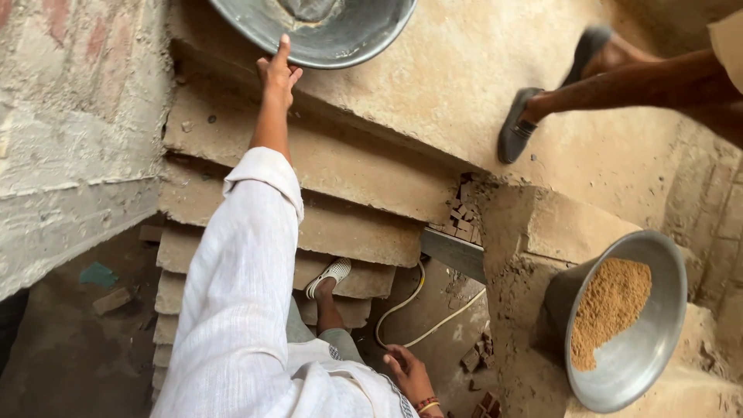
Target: The person carries a large metal basin filled with sand up a set of concrete stairs, sets it down, and returns to a sand pile. They use a long-handled hoe to scoop sand into the basin, then lift the filled basin and carry it back up the stairs.
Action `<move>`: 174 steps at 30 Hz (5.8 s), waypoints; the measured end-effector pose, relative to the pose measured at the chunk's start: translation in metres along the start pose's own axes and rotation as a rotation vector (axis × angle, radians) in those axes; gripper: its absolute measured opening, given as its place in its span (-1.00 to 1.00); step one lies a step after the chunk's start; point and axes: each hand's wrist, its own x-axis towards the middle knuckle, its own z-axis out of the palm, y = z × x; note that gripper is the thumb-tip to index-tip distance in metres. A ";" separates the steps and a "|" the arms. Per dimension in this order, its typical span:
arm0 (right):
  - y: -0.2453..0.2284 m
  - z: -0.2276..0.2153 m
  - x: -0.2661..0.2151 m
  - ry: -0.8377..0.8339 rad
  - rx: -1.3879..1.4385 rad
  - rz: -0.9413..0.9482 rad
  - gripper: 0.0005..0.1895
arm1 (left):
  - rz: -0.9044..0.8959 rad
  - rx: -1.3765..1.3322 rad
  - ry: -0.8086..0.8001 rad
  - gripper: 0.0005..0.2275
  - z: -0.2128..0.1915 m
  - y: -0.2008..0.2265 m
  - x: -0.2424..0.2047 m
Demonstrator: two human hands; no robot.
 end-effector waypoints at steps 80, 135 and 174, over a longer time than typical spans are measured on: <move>-0.570 0.459 -0.022 -0.540 -1.350 -2.341 -0.29 | 0.170 -0.280 1.447 -0.32 -0.384 -0.151 -0.496; -0.090 0.674 -0.155 -1.488 -1.372 -2.701 -0.31 | -0.030 -0.808 2.193 -0.35 -0.426 -0.384 -0.658; 0.090 0.844 -0.153 -1.443 -1.567 -2.723 -0.23 | -0.191 -0.971 2.134 -0.27 -0.627 -0.541 -0.666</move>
